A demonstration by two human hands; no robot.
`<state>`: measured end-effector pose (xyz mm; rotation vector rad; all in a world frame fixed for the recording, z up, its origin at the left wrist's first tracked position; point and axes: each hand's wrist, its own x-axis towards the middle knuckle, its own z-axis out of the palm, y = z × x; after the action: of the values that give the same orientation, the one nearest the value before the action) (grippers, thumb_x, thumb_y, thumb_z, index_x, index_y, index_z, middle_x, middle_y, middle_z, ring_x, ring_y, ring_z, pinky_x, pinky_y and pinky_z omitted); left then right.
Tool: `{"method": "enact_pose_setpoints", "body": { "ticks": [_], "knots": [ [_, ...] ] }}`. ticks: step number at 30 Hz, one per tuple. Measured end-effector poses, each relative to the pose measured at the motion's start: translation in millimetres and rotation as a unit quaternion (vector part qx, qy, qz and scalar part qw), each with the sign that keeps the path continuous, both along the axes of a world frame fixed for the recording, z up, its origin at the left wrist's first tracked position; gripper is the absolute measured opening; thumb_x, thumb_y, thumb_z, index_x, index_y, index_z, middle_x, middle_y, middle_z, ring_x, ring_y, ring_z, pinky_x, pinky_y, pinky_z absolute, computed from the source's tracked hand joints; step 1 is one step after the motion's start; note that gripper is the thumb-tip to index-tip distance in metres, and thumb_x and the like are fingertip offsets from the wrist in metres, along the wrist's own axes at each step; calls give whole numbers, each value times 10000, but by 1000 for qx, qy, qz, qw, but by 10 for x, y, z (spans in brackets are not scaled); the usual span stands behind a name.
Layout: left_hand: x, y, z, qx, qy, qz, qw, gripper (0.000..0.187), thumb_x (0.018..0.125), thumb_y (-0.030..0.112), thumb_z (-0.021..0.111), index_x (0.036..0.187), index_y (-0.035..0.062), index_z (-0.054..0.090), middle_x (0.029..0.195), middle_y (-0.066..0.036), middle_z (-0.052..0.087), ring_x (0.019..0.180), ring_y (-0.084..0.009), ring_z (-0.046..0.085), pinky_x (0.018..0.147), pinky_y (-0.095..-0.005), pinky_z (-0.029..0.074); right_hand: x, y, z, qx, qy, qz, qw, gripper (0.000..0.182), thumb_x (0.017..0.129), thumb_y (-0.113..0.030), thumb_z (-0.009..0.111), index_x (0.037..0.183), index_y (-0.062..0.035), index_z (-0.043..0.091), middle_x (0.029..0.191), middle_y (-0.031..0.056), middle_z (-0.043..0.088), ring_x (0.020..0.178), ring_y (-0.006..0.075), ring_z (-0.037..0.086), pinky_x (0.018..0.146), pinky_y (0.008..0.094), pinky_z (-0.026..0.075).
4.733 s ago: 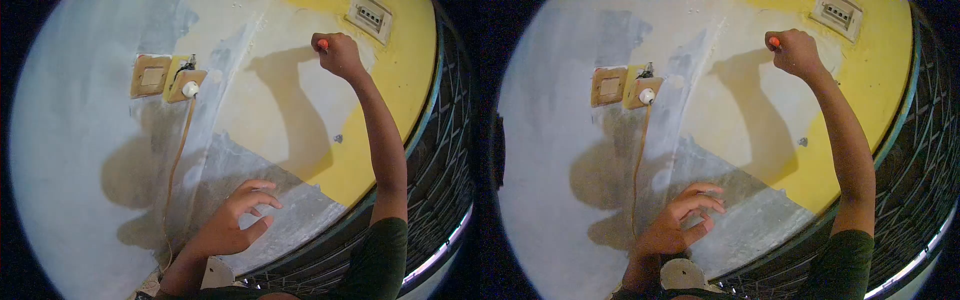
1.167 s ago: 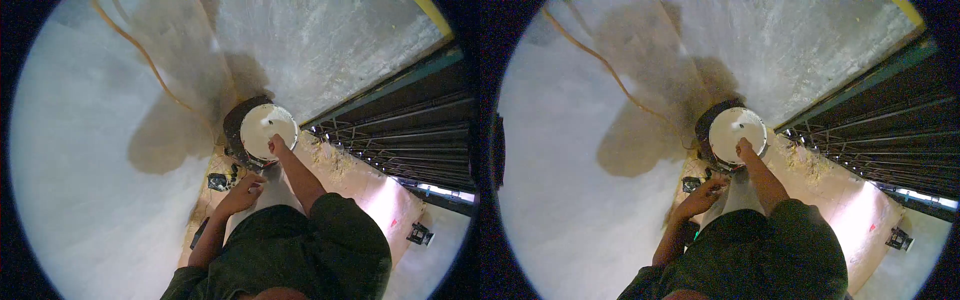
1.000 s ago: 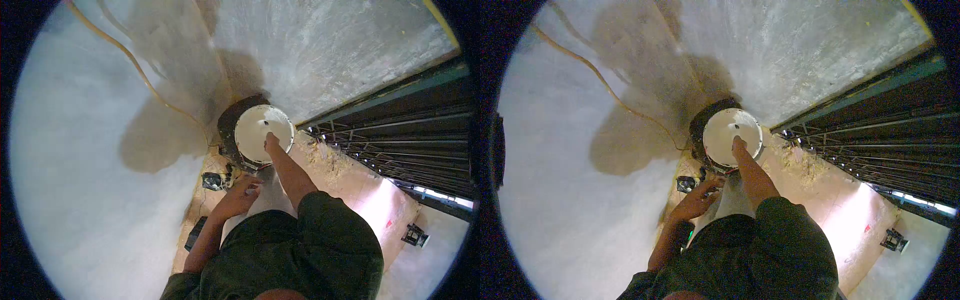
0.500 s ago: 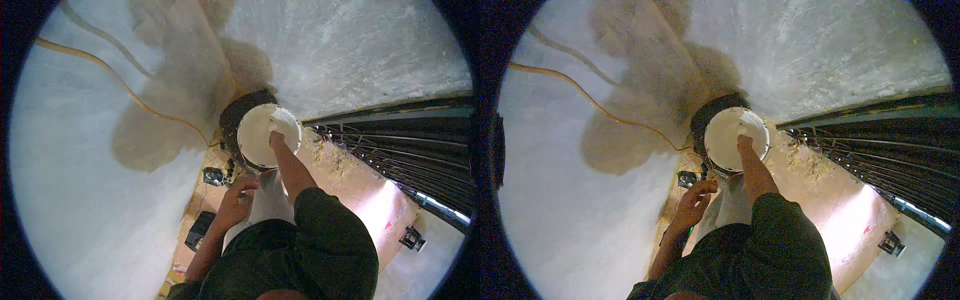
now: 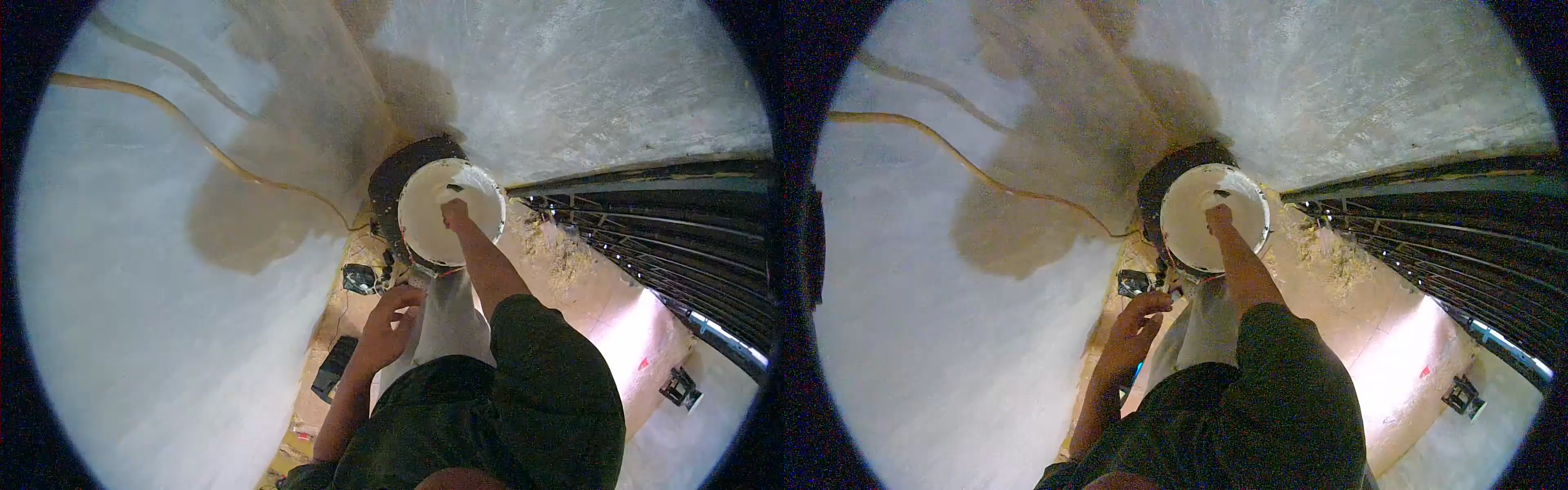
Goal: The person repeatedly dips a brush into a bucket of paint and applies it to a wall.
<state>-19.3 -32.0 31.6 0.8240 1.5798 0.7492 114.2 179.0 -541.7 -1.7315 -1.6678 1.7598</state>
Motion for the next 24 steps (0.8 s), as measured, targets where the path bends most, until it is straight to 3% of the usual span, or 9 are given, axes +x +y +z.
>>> {"method": "enact_pose_setpoints", "body": {
  "ticks": [2,4,5,7,8,10,20,22,24],
  "knots": [
    [19,-48,27,3,-5,3,1000,297,937,42,522,1228,101,548,1258,-94,552,1156,-221,575,916,-378,486,20,50,510,43,-83,61,994,79,805,-73,604,797,-66,525,564,55,453,390,188,413,344,327,295],
    [49,-90,45,1,-22,18,1000,220,980,97,513,1194,99,564,1262,-55,569,1156,-186,564,954,-383,449,-172,91,1806,-221,96,-198,950,109,804,-41,587,732,-80,516,561,39,442,401,161,411,349,299,284],
    [56,-110,60,2,-21,17,1000,220,980,97,513,1194,99,564,1262,-55,569,1156,-186,564,954,-383,449,-52,79,1494,-221,98,-198,950,109,804,-41,587,732,-80,516,561,39,442,401,161,411,349,299,284],
    [64,-145,87,-13,-16,11,1000,219,979,95,517,1193,103,564,1264,-50,568,1166,-185,556,962,-378,443,-94,163,732,-39,181,-12,983,190,819,-31,606,674,-102,503,563,30,450,413,132,398,352,288,275],
    [75,-180,73,-11,-15,9,1000,219,979,95,517,1193,103,564,1264,-50,568,1166,-185,556,962,-378,443,7,142,1096,-37,183,-12,982,190,819,-31,606,674,-102,503,563,30,450,413,132,398,352,288,275],
    [108,-262,36,-7,-12,-3,1000,292,946,81,536,1238,94,533,1253,-86,560,1161,-226,566,909,-374,480,-230,171,1963,-307,267,-303,862,230,840,-38,621,661,-115,499,568,21,460,425,111,386,358,272,270],
    [233,-336,162,26,-13,-21,999,256,957,92,533,1212,76,545,1244,-86,566,1155,-204,563,926,-365,465,-33,-119,2756,-280,269,-207,898,171,849,-133,679,776,-131,525,623,-2,509,419,69,380,357,228,284],
    [234,-333,193,48,-20,-23,998,256,956,79,537,1212,72,546,1239,-87,569,1142,-199,569,938,-360,458,115,-246,2844,-295,432,-201,828,135,835,-150,691,798,-126,563,640,3,527,407,75,382,351,230,289],
    [223,-340,99,50,-37,-16,998,255,958,78,538,1213,65,545,1231,-86,574,1130,-199,575,938,-356,458,195,-373,2998,-295,459,-202,813,132,848,-185,691,852,-129,571,659,0,536,406,68,379,347,220,295]
  ]
}}
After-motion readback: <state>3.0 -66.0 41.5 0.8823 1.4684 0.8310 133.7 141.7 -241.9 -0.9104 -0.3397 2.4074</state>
